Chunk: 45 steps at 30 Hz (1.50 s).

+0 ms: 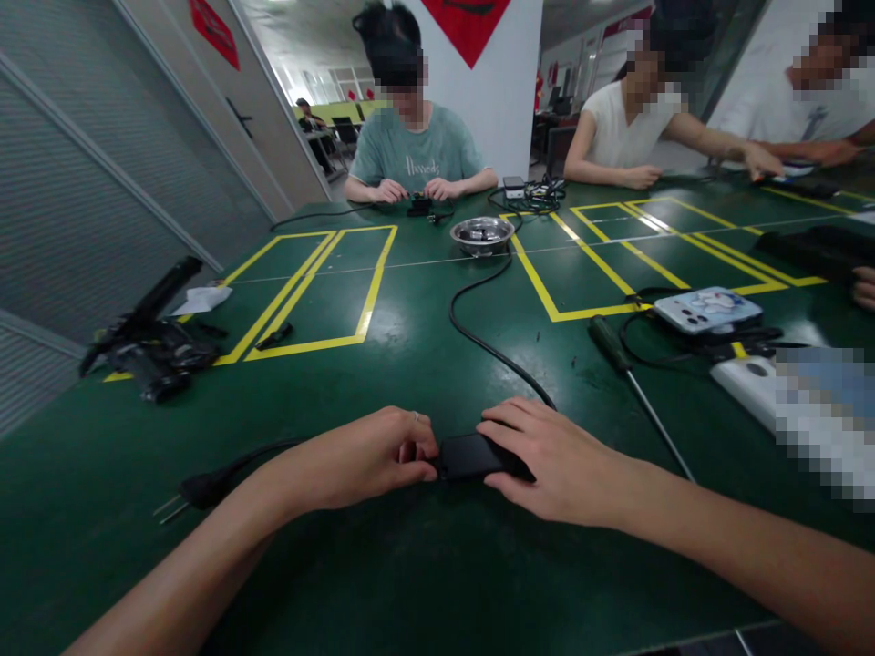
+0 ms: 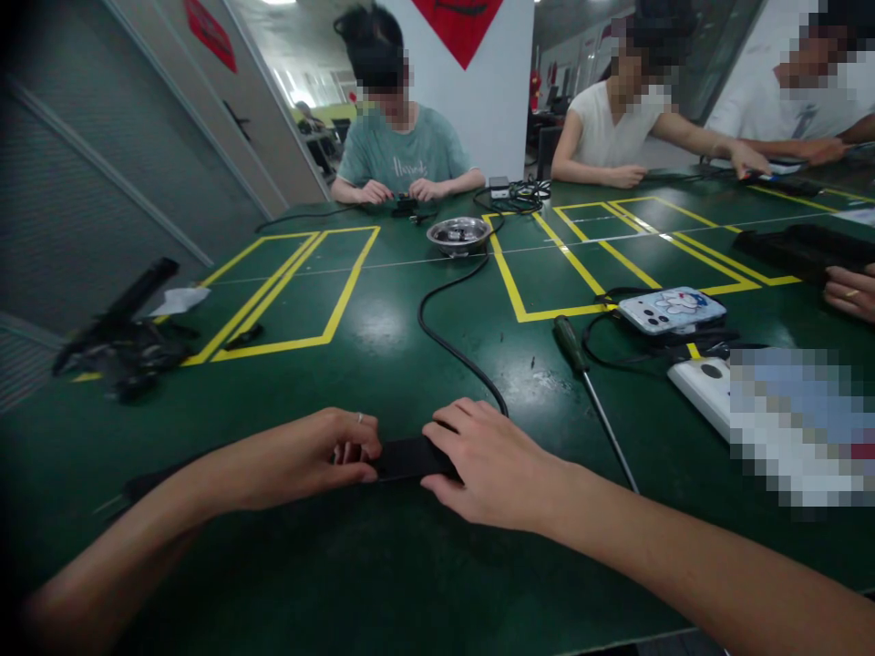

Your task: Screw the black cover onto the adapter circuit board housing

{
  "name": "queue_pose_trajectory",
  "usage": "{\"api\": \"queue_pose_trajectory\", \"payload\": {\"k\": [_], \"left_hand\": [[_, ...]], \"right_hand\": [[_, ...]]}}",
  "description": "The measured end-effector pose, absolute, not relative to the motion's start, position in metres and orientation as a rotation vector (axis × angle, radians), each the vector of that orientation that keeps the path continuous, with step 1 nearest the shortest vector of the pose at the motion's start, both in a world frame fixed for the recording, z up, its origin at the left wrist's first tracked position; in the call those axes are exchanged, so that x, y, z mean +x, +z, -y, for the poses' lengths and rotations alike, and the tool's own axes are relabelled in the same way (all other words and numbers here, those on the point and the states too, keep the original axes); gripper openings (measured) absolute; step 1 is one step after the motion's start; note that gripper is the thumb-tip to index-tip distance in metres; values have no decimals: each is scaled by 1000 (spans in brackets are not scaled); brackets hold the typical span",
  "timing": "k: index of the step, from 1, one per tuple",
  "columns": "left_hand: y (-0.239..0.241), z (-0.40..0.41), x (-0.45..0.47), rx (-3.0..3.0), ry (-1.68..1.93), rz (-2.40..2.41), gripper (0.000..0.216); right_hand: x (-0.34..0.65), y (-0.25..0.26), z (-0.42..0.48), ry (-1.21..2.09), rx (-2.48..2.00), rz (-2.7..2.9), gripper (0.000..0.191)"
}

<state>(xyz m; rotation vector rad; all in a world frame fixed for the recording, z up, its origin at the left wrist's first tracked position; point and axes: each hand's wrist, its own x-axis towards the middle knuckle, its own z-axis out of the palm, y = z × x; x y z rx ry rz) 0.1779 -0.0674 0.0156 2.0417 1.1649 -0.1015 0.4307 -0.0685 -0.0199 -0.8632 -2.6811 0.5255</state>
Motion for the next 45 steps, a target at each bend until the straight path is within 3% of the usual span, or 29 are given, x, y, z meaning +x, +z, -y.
{"api": "queue_pose_trajectory", "payload": {"k": [2,7,11,13,15,18,21,25,30,35,36,39,41,45], "left_hand": [[18,68,178,2050,-121,-1162,18],[35,72,177,2260,57,-1208,20],[31,80,190,2466,625,-1354,31],[16,84,203,2575,740,-1303,52],[-2,87,217,2690,482,-1166,67],[-22,88,231,2752,210,-1148,66],[-26,88,233,2783,147,-1222,69],[-21,88,232,2866,95,-1277,71],[-17,90,225,3002,166,-1234,74],[-13,104,216,3251,879,-1093,74],[-14,106,218,3242,853,-1100,73],[-22,105,230,3079,328,-1205,70],[-27,102,237,3022,146,-1234,64],[-26,101,240,3068,239,-1228,59]], "right_hand": [[432,-21,68,503,-870,2693,49],[454,-8,49,463,-817,2621,76],[491,5,15,109,-1237,2236,37],[508,4,0,-76,-1529,2182,33],[520,-2,-10,-184,-1780,2167,35],[525,-12,-13,-213,-2035,2145,44],[525,-18,-11,-159,-2179,2158,49],[529,-22,-15,-88,-2248,2179,40],[536,-23,-31,77,-2143,2003,35],[526,-17,-34,888,-1562,1540,38],[522,-15,-32,1049,-1411,1419,38],[515,-8,-26,1263,-1073,1150,32],[514,-5,-24,1240,-971,1067,27],[518,-4,-28,949,-915,967,22]]}}
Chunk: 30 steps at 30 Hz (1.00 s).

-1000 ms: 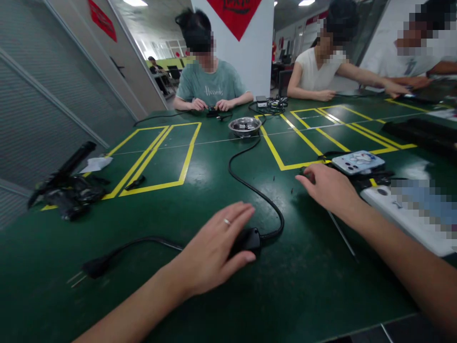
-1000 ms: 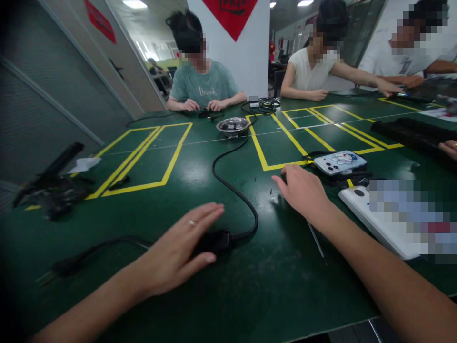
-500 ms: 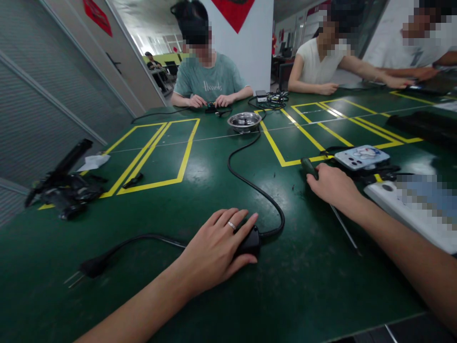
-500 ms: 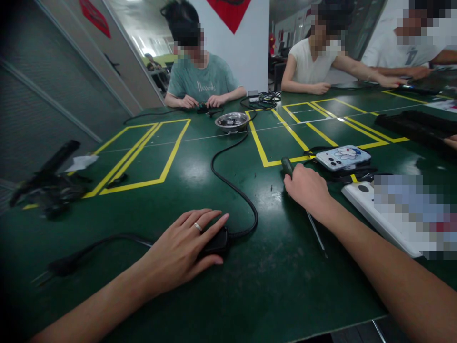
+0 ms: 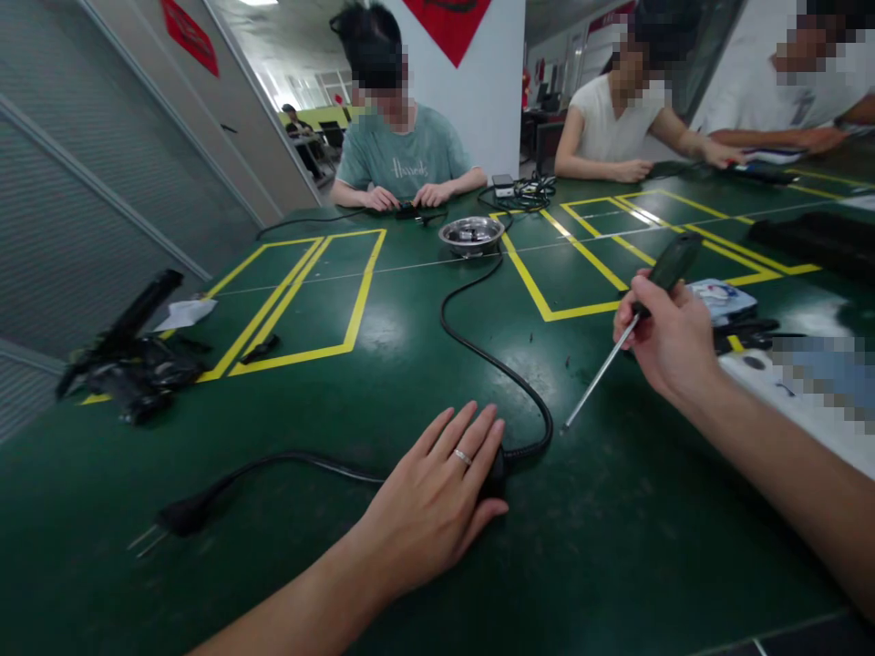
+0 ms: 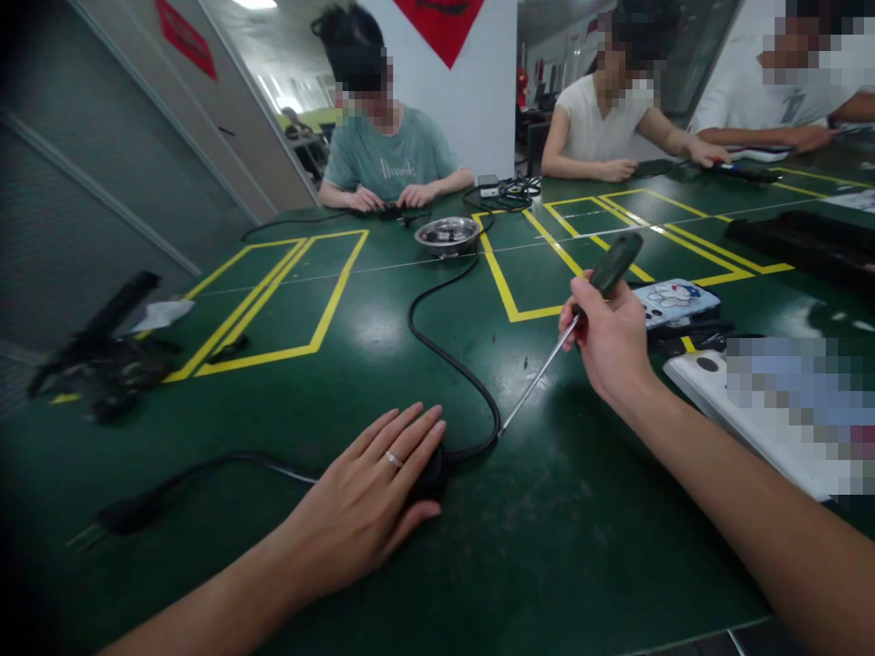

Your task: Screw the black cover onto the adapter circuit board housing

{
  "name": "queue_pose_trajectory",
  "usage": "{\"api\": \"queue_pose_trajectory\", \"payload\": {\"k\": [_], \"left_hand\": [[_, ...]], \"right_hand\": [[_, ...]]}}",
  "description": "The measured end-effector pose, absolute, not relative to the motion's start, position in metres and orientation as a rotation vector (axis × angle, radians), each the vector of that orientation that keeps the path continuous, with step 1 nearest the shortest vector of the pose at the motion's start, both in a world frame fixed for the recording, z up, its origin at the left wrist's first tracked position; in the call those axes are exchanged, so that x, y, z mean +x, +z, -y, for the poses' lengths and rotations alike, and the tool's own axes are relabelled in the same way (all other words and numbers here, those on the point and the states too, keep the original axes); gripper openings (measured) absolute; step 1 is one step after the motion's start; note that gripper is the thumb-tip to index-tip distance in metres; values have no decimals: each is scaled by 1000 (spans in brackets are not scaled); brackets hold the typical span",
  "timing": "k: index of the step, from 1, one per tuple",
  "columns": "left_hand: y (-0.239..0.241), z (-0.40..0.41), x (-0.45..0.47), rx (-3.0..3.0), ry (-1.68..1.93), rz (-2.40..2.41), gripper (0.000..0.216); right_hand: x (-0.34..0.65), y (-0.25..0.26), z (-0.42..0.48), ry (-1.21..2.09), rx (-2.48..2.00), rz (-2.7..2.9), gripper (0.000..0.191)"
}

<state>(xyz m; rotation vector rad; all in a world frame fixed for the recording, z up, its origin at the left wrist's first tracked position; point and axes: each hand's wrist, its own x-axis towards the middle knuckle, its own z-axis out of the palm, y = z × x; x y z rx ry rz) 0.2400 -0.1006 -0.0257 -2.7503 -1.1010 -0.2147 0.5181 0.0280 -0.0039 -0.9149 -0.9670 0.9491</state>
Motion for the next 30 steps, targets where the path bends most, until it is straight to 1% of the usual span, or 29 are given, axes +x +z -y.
{"api": "queue_pose_trajectory", "payload": {"k": [2,4,8,11,16,20,26,30], "left_hand": [[-21,102,237,-2747,-330,1027,52],[-18,103,235,-2758,-441,927,41],[-20,101,231,-2834,-502,720,24],[-22,97,229,-2881,-479,682,24],[-21,95,228,-2880,-475,738,27],[-21,96,228,-2845,-504,828,37],[-22,95,225,-2822,-486,814,32],[-23,96,225,-2805,-499,772,31]], "right_hand": [[519,-7,-31,730,-914,932,19],[518,-11,-32,570,-912,918,17],[514,-15,-31,437,-926,1000,19],[509,-16,-27,398,-885,1060,23],[503,-12,-17,433,-921,1105,21],[503,-10,-14,491,-983,1096,19],[510,-16,-23,617,-952,1010,22],[510,-16,-23,823,-926,917,17]]}}
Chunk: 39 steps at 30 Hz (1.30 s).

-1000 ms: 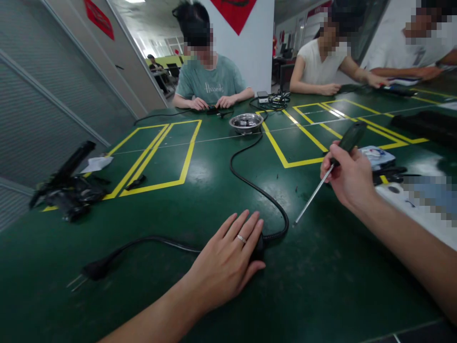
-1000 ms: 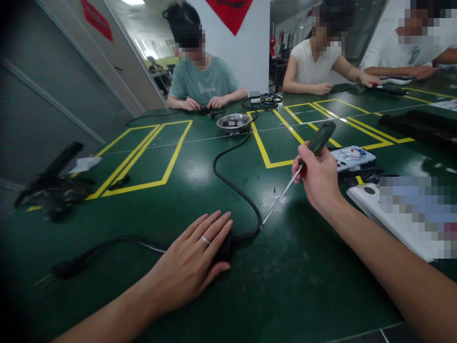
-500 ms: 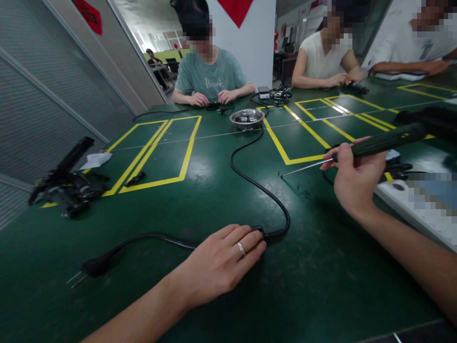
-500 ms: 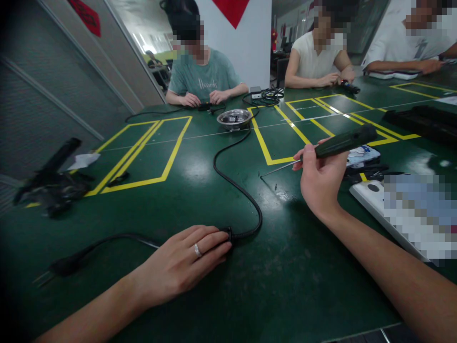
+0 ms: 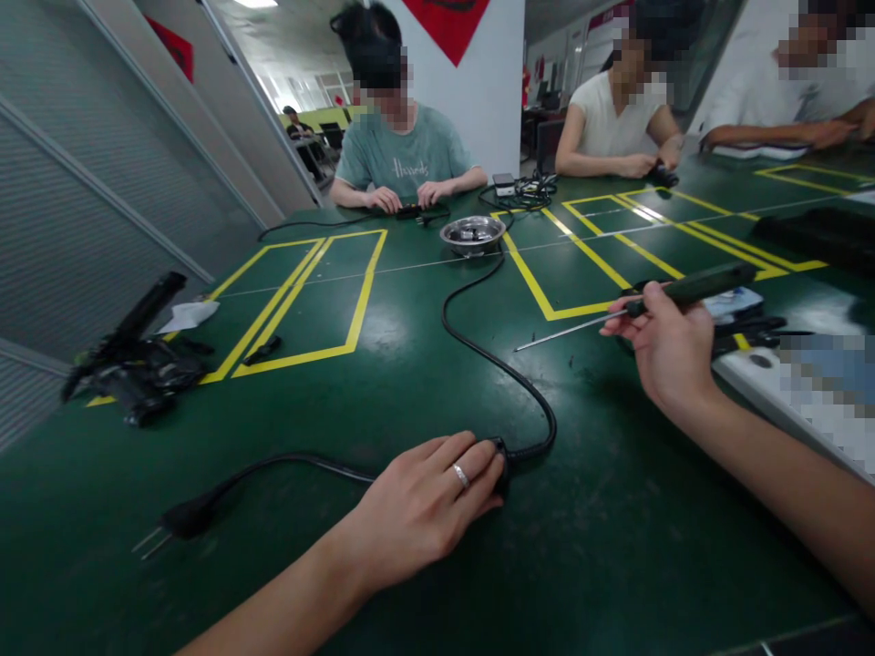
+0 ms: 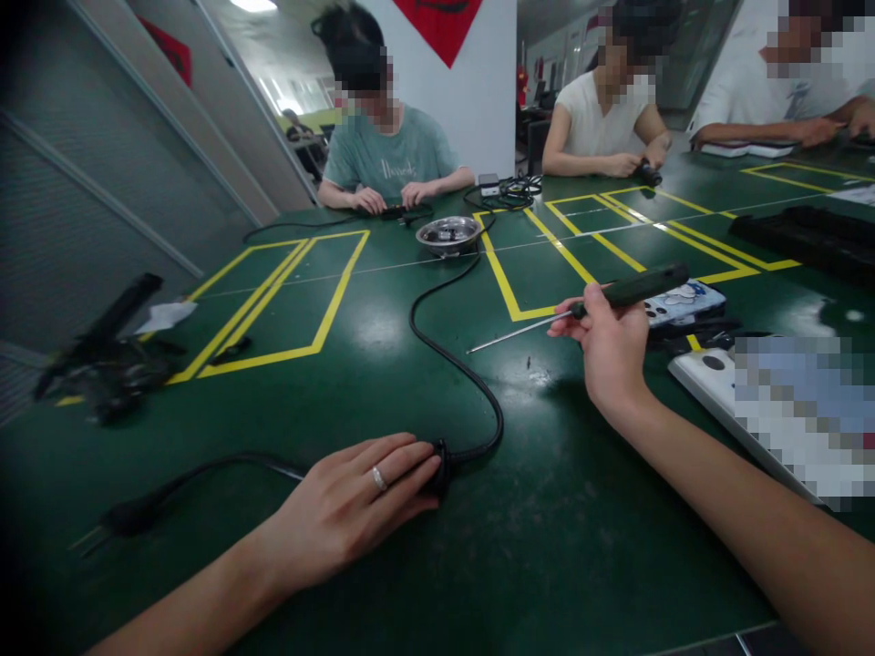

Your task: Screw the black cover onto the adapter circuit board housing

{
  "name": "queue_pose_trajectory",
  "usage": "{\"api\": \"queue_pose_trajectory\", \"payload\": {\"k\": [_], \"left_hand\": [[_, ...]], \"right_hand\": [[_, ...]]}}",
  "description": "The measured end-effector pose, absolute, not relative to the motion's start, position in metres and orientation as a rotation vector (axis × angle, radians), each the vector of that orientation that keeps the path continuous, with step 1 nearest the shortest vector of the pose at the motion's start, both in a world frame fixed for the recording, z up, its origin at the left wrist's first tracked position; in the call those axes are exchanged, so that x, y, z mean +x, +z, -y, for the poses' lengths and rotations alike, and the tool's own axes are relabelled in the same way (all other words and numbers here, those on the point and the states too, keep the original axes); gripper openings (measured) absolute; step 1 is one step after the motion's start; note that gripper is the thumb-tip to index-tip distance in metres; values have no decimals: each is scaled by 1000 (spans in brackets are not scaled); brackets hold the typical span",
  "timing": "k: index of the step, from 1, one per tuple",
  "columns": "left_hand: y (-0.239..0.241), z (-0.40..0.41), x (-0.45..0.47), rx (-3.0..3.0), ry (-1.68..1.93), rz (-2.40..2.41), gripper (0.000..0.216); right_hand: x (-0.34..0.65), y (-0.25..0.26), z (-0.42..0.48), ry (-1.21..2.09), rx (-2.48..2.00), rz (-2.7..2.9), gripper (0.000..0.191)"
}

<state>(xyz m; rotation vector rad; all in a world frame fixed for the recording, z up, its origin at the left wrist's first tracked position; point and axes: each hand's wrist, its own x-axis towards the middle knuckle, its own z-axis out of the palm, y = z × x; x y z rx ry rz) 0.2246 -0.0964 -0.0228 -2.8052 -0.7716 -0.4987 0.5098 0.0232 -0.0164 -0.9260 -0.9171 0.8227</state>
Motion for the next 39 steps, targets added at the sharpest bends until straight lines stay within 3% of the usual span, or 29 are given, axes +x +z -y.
{"api": "queue_pose_trajectory", "payload": {"k": [7,15,20,25,39], "left_hand": [[-23,98,225,-2782,-511,755,28],[-23,96,224,-2803,-516,798,29],[-24,96,224,-2819,-494,821,30],[-24,96,224,-2822,-453,825,33],[-25,97,224,-2796,-399,820,34]], "right_hand": [[497,-12,-7,1179,-950,888,15],[488,-13,4,1238,-930,991,14],[501,-17,-12,904,-944,901,9],[509,-17,-23,533,-925,957,16],[499,-14,-13,472,-971,1078,20]]}}
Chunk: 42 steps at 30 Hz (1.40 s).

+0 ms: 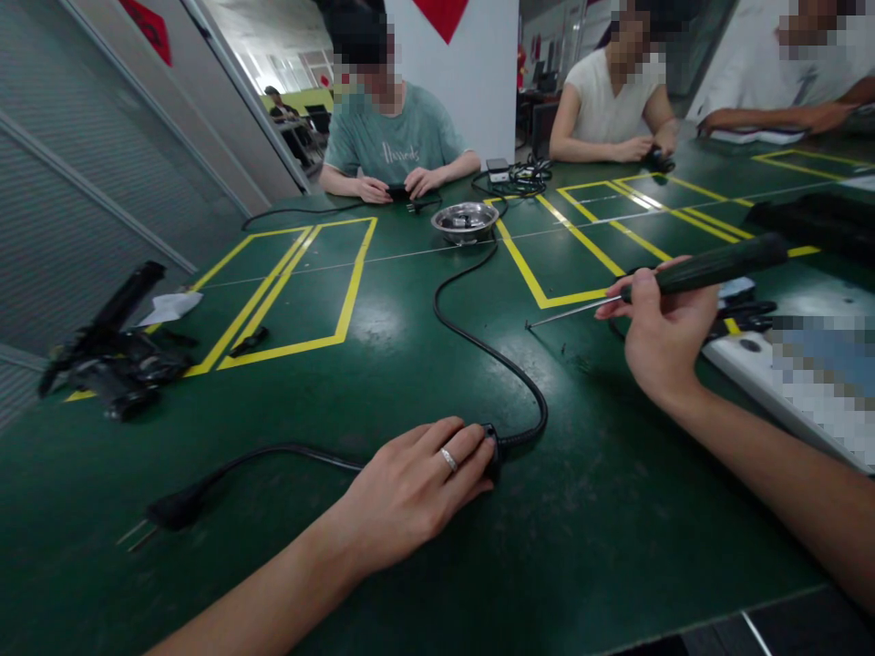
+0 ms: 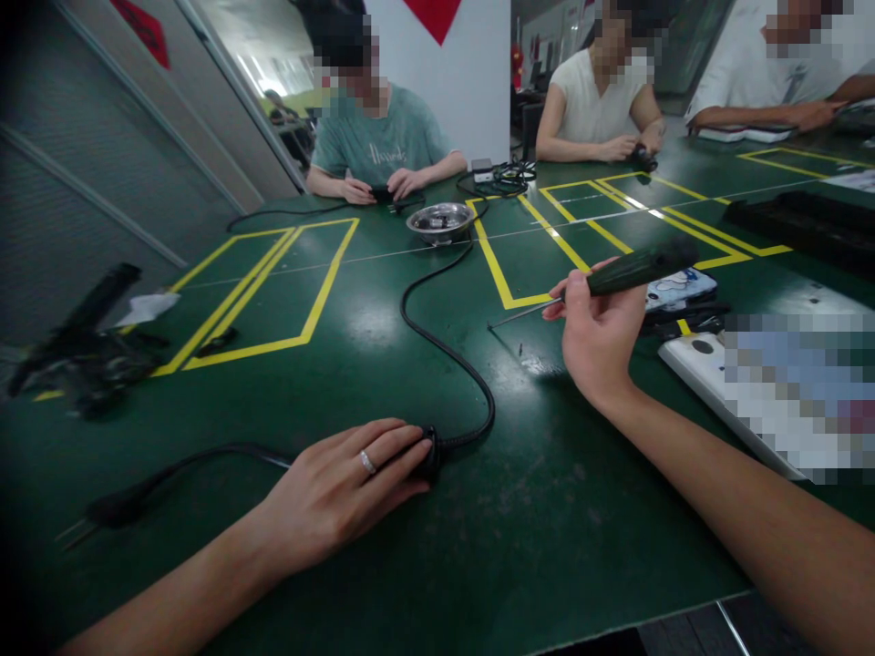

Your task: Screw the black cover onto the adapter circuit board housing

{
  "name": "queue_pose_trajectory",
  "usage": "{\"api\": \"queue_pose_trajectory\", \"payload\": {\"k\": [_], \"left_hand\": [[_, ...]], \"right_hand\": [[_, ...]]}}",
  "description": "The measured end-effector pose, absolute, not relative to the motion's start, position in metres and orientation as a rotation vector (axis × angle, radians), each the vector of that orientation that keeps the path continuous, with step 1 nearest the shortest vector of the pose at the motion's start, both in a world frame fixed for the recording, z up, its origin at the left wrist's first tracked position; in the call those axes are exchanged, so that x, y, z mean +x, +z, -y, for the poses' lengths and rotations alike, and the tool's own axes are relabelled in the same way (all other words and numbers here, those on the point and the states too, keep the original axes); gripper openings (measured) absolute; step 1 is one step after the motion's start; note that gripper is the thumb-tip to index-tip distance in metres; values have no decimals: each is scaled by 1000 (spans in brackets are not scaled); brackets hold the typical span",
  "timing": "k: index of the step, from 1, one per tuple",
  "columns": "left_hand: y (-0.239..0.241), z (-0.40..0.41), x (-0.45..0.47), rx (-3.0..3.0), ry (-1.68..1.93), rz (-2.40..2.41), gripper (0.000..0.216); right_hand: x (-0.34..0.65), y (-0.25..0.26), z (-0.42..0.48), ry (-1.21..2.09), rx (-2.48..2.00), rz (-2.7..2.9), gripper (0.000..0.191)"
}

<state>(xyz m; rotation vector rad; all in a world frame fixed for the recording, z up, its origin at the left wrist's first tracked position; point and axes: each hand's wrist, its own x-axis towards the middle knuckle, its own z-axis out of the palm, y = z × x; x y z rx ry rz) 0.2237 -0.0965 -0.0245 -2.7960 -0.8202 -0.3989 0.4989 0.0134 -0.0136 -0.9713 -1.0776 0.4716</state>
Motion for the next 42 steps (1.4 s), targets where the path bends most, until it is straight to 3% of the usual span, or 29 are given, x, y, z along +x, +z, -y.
{"api": "queue_pose_trajectory", "payload": {"k": [10,22,42], "left_hand": [[-23,97,225,-2778,-406,848,32],[-25,96,226,-2799,-407,906,34],[-28,96,223,-2863,-453,978,37]], "right_hand": [[505,-12,-18,540,-914,1010,16],[488,-9,4,1082,-941,876,11],[487,-9,7,1087,-910,900,9]]}}
